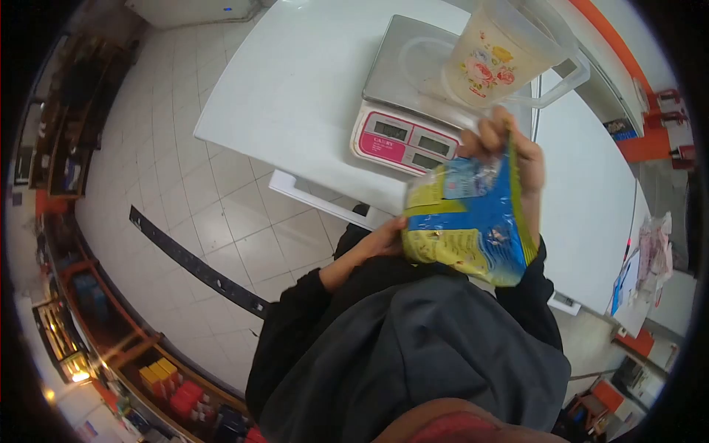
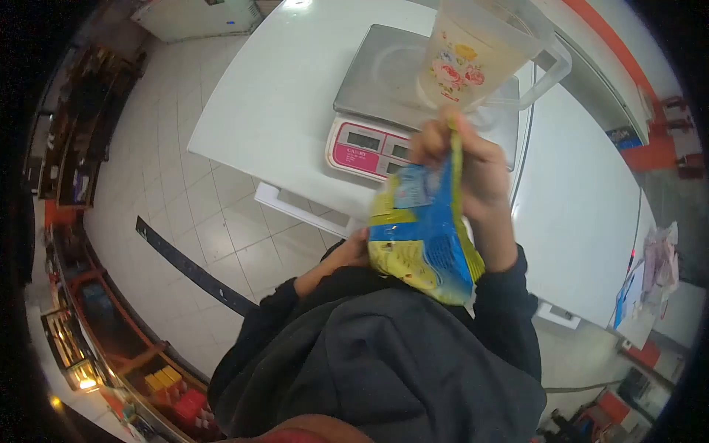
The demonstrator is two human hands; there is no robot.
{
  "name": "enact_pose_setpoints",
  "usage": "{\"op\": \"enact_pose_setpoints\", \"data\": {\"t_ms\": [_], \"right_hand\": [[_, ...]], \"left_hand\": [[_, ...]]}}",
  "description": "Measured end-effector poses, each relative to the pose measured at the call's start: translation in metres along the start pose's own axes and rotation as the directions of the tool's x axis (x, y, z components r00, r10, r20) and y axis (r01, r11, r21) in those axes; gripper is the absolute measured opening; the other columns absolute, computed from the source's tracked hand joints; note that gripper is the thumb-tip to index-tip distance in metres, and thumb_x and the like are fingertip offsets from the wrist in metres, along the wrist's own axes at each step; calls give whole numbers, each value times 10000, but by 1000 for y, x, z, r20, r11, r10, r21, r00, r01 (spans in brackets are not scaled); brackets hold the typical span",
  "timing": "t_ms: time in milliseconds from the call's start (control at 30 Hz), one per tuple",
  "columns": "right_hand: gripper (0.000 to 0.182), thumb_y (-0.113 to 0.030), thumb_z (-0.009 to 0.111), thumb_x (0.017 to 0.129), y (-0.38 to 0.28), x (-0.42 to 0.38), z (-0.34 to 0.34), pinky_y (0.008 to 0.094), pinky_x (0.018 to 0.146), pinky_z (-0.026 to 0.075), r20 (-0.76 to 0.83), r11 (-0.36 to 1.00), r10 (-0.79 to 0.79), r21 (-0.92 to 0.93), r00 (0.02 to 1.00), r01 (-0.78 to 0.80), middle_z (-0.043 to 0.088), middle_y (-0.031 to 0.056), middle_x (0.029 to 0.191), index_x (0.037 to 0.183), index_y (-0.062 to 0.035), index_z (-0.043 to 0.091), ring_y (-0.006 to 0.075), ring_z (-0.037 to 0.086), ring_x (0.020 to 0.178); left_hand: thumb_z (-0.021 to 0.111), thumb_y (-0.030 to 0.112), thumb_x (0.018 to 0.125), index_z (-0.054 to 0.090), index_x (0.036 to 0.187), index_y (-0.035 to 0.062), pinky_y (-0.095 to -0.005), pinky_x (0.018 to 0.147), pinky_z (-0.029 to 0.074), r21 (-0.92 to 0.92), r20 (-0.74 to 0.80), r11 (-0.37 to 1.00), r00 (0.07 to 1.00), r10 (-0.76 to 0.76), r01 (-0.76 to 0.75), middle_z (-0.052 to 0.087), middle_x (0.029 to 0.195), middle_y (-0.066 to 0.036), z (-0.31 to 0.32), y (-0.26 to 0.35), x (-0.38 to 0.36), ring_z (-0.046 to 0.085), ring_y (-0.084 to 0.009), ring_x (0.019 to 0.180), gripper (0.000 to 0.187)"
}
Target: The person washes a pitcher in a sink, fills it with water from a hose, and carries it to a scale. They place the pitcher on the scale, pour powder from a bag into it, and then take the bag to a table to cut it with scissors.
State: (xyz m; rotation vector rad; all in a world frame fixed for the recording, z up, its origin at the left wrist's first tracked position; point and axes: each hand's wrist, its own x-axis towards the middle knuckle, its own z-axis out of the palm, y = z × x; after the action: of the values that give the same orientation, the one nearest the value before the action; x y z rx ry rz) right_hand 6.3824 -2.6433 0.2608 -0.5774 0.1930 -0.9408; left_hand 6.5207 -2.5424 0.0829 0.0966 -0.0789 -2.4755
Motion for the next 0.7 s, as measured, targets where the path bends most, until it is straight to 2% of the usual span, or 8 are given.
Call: {"op": "enact_pose_setpoints", "data": {"t_ms": [133, 300, 367, 433, 500, 533, 600, 700], "right_hand": [[207, -262, 401, 788, 35, 47, -7, 268, 676, 318, 168, 990, -15, -139, 986, 39, 413, 33, 679, 783, -57, 432, 144, 397, 701], [334, -245, 442, 769, 30, 41, 5, 252, 787, 297, 2, 845, -197, -507, 980, 171, 438, 72, 1009, 1027, -33, 431, 148, 411, 918], [338, -189, 480, 748, 16, 11, -23, 263, 802, 295, -19, 225, -736, -950, 677, 217, 442, 91, 1016, 1034, -22, 411, 147, 410, 923], [381, -137, 521, 718, 5, -29, -66, 280, 820, 288, -103, 75, -940, -992, 326, -97, 438, 93, 1025, 1058, -27, 389, 160, 401, 946], [461, -123, 541, 704, 11, -82, -124, 304, 809, 320, -289, 145, -939, -825, 187, -546, 431, 107, 1037, 1112, -32, 345, 175, 408, 952], [461, -123, 541, 704, 17, -98, -139, 304, 809, 320, -289, 147, -939, -825, 185, -546, 431, 107, 1037, 1112, -32, 345, 175, 408, 952], [521, -91, 561, 674, 31, -118, -150, 292, 785, 339, -638, 653, -591, -738, 494, -172, 425, 128, 1049, 1143, -54, 337, 190, 400, 971], [571, -37, 539, 690, 36, -121, -162, 277, 718, 408, -661, 716, -572, -691, 485, -97, 429, 137, 1036, 1188, -61, 262, 170, 466, 887]], "left_hand": [[644, 343, 582, 334, 1120, 25, -372, 851, 329, 162, -71, 975, 984, 163, -150, 414, 1105, -112, -17, 30, -45, 429, -242, 985, 697], [566, 365, 655, 312, 1131, 23, -366, 839, 343, 151, 65, 932, 944, 325, -331, 412, 1098, -108, -14, 81, -65, 443, -237, 966, 639], [539, 367, 678, 304, 1139, 35, -390, 836, 339, 94, 186, 936, 930, 317, -339, 399, 1109, -107, -5, 96, -66, 429, -244, 981, 615], [518, 368, 695, 297, 1146, 45, -409, 834, 336, 28, 271, 937, 905, 327, -347, 388, 1117, -106, 8, 105, -62, 418, -250, 993, 597], [487, 366, 715, 278, 1155, 88, -483, 817, 286, -48, 329, 932, 876, 354, -358, 371, 1138, -95, 31, 116, -55, 351, -254, 1049, 561], [463, 363, 730, 261, 1162, 127, -550, 801, 237, -94, 359, 922, 851, 384, -376, 356, 1157, -84, 40, 121, -51, 287, -256, 1101, 532], [477, 362, 723, 263, 1162, 147, -516, 797, 248, -104, 410, 919, 825, 388, -380, 337, 1174, -61, 42, 129, -44, 300, -253, 1093, 534], [515, 339, 703, 284, 1160, 178, -466, 795, 269, -90, 441, 894, 787, 431, -439, 330, 1186, -18, 44, 136, -39, 332, -236, 1074, 537]]}}
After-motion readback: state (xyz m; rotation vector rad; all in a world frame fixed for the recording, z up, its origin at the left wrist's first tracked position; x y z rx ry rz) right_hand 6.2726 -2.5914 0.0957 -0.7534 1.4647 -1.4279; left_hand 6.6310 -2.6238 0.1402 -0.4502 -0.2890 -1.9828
